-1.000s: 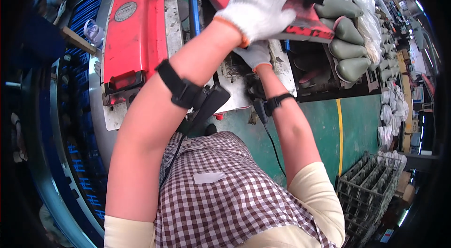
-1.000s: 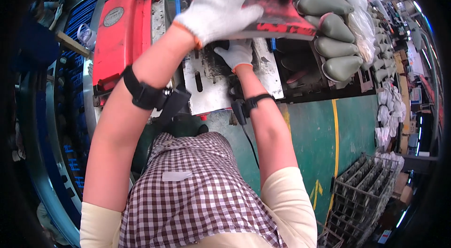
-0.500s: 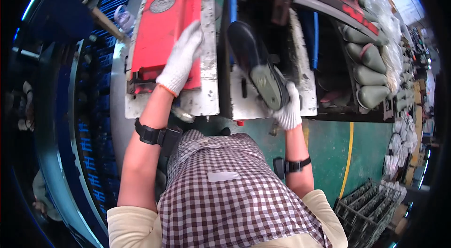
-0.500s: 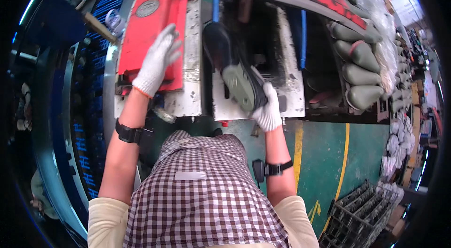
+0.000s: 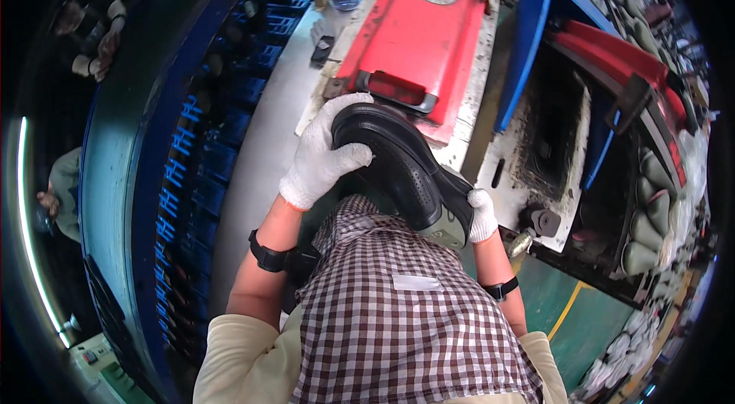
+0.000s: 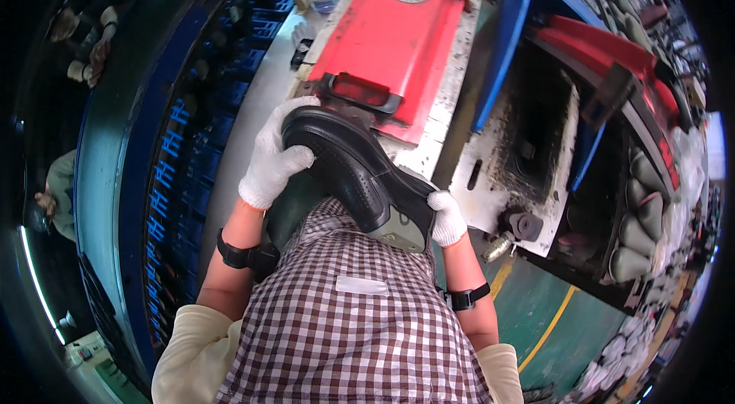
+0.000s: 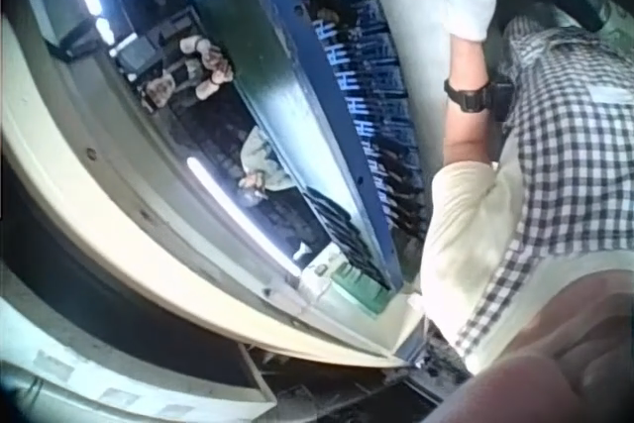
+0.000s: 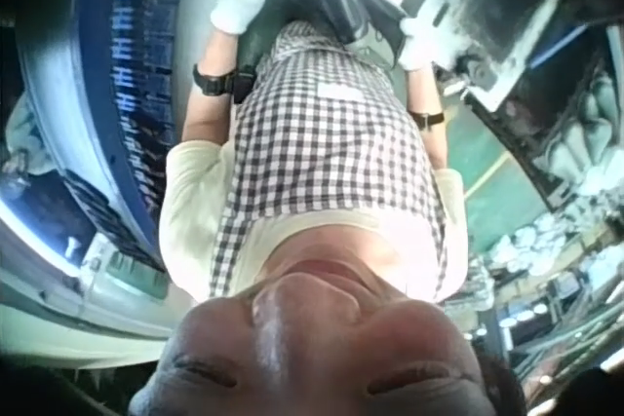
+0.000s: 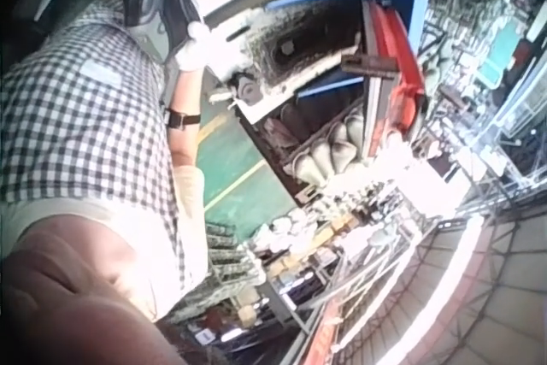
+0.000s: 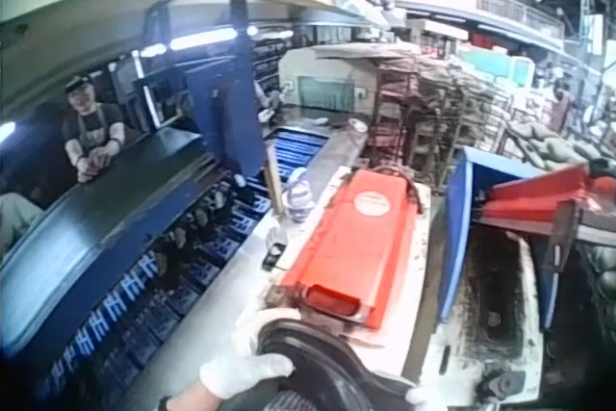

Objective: Operating a shoe pressing machine and placing finished shoes onto a conveyor belt.

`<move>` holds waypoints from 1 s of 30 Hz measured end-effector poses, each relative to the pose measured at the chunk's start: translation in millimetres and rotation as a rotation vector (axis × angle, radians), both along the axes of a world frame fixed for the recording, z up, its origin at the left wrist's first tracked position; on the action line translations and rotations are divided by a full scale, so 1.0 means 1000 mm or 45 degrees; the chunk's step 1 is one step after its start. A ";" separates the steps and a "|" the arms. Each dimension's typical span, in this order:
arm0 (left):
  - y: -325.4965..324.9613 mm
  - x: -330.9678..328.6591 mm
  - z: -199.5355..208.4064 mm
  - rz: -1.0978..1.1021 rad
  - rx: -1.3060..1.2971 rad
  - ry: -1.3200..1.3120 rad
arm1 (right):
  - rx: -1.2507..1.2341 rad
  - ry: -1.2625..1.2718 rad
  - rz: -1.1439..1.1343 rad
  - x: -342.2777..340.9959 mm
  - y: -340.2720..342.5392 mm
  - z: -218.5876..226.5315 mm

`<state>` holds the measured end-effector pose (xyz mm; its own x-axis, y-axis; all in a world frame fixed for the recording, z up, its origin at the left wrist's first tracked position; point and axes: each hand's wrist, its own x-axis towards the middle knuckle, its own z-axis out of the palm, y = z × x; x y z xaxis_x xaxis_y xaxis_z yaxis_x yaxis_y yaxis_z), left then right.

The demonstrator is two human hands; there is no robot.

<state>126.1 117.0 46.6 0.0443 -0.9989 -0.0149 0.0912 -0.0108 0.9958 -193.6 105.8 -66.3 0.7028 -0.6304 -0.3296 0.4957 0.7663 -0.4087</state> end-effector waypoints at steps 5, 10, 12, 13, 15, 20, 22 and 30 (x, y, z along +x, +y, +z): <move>0.032 0.043 -0.007 0.130 -0.207 -0.097 | 0.084 0.047 0.175 0.032 -0.010 -0.005; 0.065 0.074 -0.012 0.436 -0.085 -0.115 | 0.090 0.089 0.296 0.076 -0.022 0.004; 0.079 0.083 -0.010 0.597 -0.067 -0.265 | -0.012 0.212 0.290 0.099 -0.023 0.007; 0.086 0.088 -0.012 0.639 -0.062 -0.271 | -0.119 0.337 0.243 0.110 -0.024 0.011; 0.104 0.098 -0.024 0.796 -0.057 -0.121 | -0.186 0.300 0.394 0.137 -0.026 0.031; 0.125 0.113 -0.057 1.201 0.049 0.072 | -0.078 -0.129 1.087 0.187 -0.046 0.051; 0.120 0.111 -0.055 0.976 -0.011 0.737 | -0.150 -0.113 1.106 0.209 -0.045 0.051; 0.099 0.098 -0.075 0.654 0.229 1.077 | -0.077 0.111 0.899 0.277 -0.026 0.037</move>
<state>224.2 216.5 -28.4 0.3741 -0.8417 -0.3893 0.8035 0.0846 0.5892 83.8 80.2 -29.1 0.9228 -0.0532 -0.3816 -0.1470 0.8669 -0.4764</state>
